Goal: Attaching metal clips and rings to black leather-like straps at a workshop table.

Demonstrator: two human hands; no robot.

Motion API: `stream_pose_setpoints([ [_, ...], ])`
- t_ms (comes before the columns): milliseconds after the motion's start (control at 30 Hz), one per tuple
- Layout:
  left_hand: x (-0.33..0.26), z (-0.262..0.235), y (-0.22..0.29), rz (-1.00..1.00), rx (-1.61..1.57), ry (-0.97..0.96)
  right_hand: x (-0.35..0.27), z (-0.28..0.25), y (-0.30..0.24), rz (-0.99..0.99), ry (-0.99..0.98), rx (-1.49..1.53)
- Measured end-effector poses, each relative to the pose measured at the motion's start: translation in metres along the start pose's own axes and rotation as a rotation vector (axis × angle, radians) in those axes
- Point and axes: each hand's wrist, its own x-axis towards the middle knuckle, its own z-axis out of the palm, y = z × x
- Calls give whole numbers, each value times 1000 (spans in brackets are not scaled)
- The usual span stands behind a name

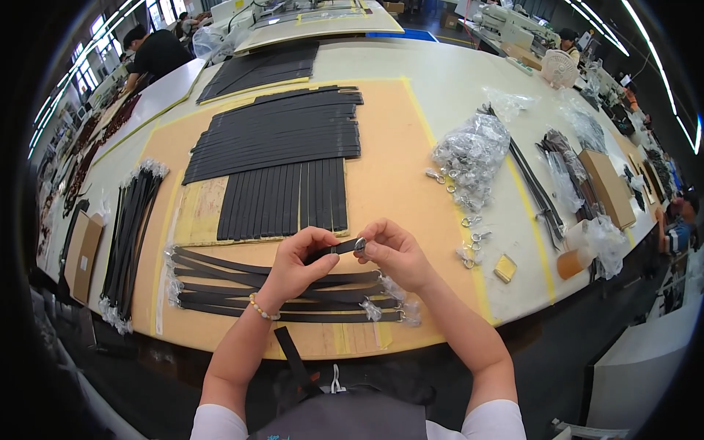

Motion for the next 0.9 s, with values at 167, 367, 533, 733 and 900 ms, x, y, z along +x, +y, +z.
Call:
stream_pose_setpoints([
  [167,-1,1,3,-12,-39,22,0,-2,-2,65,-9,100],
  [367,-3,4,6,39,9,28,-2,3,-4,142,-55,222],
  [533,-5,4,8,19,-9,5,-3,5,-5,170,-120,334],
  [733,-6,5,9,26,41,11,-3,0,-1,153,-90,327],
  [900,-5,8,24,0,76,-25,-4,-2,4,204,-91,212],
])
